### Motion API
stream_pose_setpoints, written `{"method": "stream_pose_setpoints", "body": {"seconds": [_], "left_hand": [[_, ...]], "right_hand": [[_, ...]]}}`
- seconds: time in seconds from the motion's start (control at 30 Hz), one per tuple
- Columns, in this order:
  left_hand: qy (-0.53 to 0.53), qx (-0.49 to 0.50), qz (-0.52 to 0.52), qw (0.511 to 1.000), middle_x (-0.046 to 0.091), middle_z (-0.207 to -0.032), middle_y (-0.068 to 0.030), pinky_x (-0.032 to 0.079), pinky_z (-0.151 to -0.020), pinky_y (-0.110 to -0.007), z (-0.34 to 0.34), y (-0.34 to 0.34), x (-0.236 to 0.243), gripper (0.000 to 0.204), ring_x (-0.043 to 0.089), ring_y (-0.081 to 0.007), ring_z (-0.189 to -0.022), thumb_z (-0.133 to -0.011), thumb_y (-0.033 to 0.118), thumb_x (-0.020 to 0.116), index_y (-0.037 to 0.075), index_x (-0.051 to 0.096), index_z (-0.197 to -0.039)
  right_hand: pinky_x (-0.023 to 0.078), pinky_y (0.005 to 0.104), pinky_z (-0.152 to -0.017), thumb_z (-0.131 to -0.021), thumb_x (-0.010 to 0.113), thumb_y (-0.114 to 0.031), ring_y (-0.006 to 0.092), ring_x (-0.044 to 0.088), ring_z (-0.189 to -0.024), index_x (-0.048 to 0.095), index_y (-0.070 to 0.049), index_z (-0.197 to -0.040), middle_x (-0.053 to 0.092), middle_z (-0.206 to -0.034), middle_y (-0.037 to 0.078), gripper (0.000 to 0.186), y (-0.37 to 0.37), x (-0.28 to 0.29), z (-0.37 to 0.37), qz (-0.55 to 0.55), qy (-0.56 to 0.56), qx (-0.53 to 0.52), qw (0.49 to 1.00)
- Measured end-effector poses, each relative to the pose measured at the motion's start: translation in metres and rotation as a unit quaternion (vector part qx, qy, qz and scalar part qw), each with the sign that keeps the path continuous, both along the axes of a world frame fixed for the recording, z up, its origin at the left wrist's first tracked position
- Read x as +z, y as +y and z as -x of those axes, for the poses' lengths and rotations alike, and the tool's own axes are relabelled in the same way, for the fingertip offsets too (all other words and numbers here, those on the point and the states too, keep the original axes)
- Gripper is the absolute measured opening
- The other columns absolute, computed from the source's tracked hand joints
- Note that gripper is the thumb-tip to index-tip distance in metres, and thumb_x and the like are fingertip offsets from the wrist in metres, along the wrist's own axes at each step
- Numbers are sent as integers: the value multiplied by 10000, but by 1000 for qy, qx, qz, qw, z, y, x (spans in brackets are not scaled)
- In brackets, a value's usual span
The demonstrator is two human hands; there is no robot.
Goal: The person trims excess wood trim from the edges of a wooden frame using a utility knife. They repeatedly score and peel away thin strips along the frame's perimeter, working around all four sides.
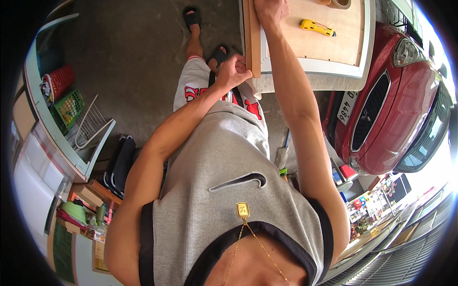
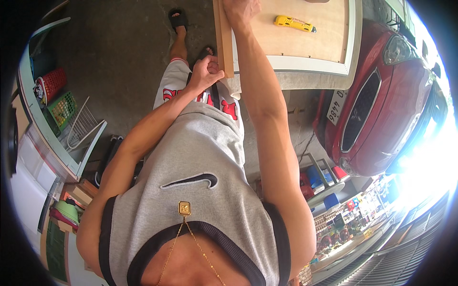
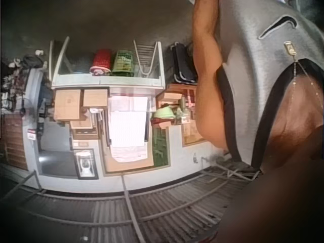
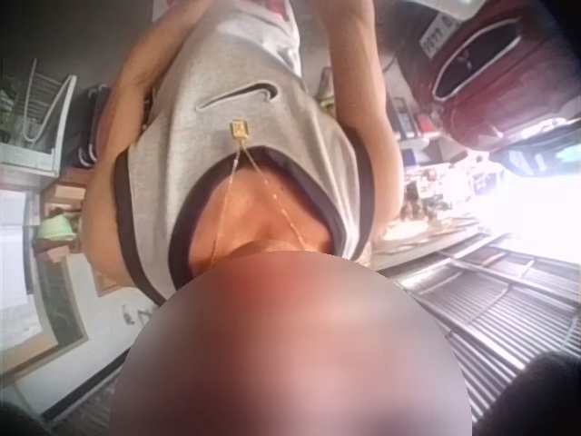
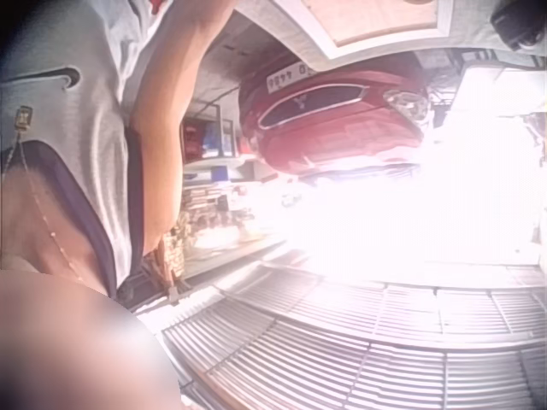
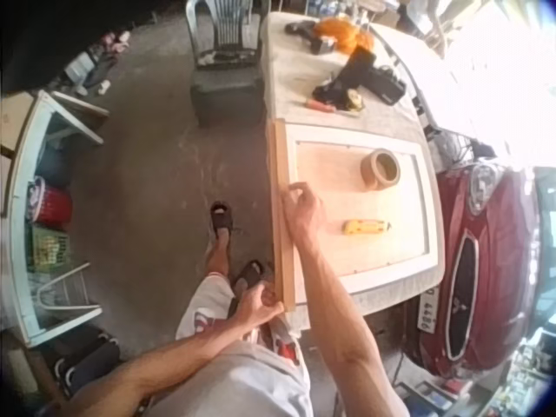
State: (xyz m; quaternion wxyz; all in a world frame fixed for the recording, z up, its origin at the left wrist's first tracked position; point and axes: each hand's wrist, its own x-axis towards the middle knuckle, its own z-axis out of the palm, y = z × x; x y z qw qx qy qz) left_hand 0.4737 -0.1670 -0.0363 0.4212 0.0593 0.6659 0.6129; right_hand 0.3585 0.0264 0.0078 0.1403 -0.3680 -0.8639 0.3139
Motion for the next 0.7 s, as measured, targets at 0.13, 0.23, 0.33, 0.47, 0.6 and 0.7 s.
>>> {"method": "stream_pose_setpoints", "body": {"seconds": [0.13,0.23,0.33,0.47,0.6,0.7], "left_hand": [[32,-30,8,999,710,-795,-100,572,-674,-257,6,-1,-7,354,689,-132,-699,-696,148,794,-50,605,-920],[11,-39,-3,999,711,-792,-110,573,-644,-256,9,1,-8,328,686,-128,-675,-700,141,786,-51,611,-900],[-2,-16,-12,1000,706,-743,-109,568,-594,-257,11,5,-5,272,679,-125,-624,-713,132,776,-49,621,-847],[5,-13,10,1000,688,-670,-86,538,-529,-262,21,8,-1,151,653,-117,-554,-757,82,729,-30,628,-750],[-16,-22,29,999,687,-660,-78,513,-506,-270,27,10,-2,129,657,-123,-550,-779,72,709,-22,630,-738],[-13,-12,34,999,698,-687,-84,550,-583,-266,20,8,0,199,686,-125,-625,-759,137,742,-28,635,-788]], "right_hand": [[510,410,-714,-842,710,-393,305,685,-784,735,-199,-961,699,-768,131,228,-1,1,1,-9,-8,-12,1000],[509,412,-720,-843,707,-404,303,686,-792,735,-206,-967,699,-776,132,235,0,0,1,9,-29,-12,999],[508,413,-716,-846,704,-416,301,685,-789,734,-209,-971,697,-770,130,244,0,-2,0,-4,-10,-10,1000],[507,415,-709,-851,701,-434,298,684,-785,732,-203,-972,694,-763,126,262,-2,0,-2,-9,15,-5,1000],[510,409,-715,-857,696,-436,304,686,-795,732,-192,-976,702,-785,134,274,-2,10,-3,33,-17,-3,999],[514,405,-722,-862,693,-426,313,686,-801,732,-184,-982,708,-802,146,273,-3,12,-3,41,-27,-4,999]]}}
